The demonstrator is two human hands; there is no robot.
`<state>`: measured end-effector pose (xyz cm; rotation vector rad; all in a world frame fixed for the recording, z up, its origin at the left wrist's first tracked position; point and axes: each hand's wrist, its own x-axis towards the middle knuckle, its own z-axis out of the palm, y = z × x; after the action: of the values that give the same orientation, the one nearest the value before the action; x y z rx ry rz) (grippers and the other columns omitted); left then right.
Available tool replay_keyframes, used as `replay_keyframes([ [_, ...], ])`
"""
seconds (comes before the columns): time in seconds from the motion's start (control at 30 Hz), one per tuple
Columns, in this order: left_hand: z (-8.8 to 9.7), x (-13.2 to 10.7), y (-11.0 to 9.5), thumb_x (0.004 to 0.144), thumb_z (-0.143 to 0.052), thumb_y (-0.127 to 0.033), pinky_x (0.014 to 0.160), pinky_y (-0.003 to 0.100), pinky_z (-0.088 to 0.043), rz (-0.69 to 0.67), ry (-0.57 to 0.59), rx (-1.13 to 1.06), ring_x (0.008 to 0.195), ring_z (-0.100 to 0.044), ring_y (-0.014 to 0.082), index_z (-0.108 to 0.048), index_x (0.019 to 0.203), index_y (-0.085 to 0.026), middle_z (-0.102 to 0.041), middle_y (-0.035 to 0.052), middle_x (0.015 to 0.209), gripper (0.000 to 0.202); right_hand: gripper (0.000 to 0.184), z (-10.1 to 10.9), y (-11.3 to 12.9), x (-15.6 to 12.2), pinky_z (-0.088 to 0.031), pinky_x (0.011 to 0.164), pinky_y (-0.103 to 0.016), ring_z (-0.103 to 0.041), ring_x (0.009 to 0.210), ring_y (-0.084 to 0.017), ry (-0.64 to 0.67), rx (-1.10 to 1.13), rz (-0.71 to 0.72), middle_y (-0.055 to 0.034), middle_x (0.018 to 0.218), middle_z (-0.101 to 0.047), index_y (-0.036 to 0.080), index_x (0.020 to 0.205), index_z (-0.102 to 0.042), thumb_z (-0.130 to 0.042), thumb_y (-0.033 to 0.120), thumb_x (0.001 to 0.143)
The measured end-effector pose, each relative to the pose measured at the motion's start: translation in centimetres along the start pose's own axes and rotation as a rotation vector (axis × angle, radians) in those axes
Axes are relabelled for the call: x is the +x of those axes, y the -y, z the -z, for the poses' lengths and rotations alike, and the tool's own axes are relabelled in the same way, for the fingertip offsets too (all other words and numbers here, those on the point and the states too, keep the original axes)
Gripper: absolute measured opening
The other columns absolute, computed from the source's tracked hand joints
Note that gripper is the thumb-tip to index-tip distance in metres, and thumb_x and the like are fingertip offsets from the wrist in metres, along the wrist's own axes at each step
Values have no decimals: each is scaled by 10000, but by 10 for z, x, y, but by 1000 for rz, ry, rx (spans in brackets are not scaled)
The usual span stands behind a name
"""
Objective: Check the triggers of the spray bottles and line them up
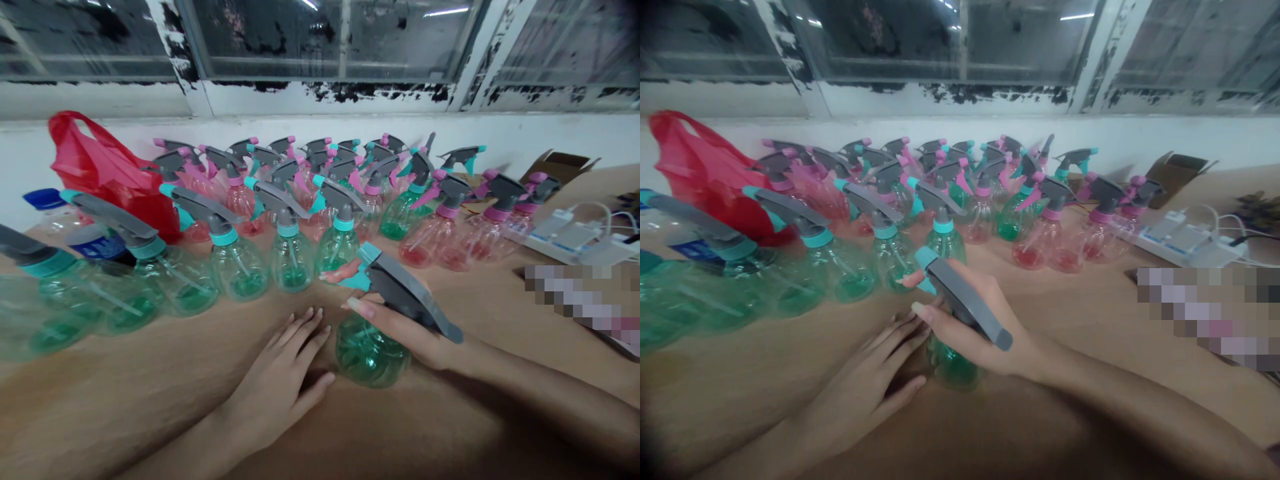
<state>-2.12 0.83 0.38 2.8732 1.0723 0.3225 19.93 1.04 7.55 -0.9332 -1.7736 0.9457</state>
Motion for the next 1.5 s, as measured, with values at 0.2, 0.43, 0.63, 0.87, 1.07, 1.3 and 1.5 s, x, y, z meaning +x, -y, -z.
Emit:
replay_keyframes([
  [0.2,-1,0,-1,946,-494,-413,1063,467,-343,-4,12,11,1329,-376,282,-439,1365,-119,-410,136,1451,515,217,0,0,0,-494,579,-260,-564,609,-130,12,7,2,28,717,-523,264,1092,-564,-554,300,878],
  [0.43,-4,-1,1,949,-484,-418,1073,467,-323,4,15,4,1337,-361,281,-416,1384,-128,-391,131,1465,527,226,-1,0,1,-515,600,-272,-590,625,-134,13,38,-14,32,716,-541,244,1098,-561,-558,287,876],
  [0.63,0,0,0,956,-466,-424,1068,472,-330,13,21,-19,1330,-374,286,-415,1384,-146,-401,127,1460,513,225,2,4,2,-523,602,-295,-615,627,-153,3,24,50,14,737,-587,250,1070,-575,-586,320,856],
  [0.87,3,0,-3,950,-488,-409,1057,470,-350,4,33,6,1323,-386,290,-431,1371,-124,-419,143,1444,512,149,3,4,3,-489,562,-284,-551,572,-137,-19,-60,81,13,733,-591,260,968,-601,-585,358,856],
  [1.07,0,-1,-1,945,-495,-422,1068,454,-340,11,-3,-2,1320,-391,287,-436,1370,-132,-429,137,1438,518,239,4,4,2,-507,634,-292,-604,644,-155,31,-76,10,13,659,-577,220,794,-566,-547,445,875],
  [1.3,0,-1,-1,952,-491,-403,1082,462,-316,2,12,-8,1352,-337,275,-410,1386,-132,-380,124,1473,518,172,2,2,3,-519,854,-335,-636,859,-162,-28,40,22,-26,1044,-638,247,1042,-561,-545,335,895],
  [1.5,1,-1,-2,949,-495,-399,1074,463,-328,7,18,-15,1338,-363,283,-429,1373,-126,-399,138,1459,509,199,0,0,0,-557,691,-323,-603,606,-155,-13,-16,14,9,735,-633,269,1069,-583,-557,337,884],
])
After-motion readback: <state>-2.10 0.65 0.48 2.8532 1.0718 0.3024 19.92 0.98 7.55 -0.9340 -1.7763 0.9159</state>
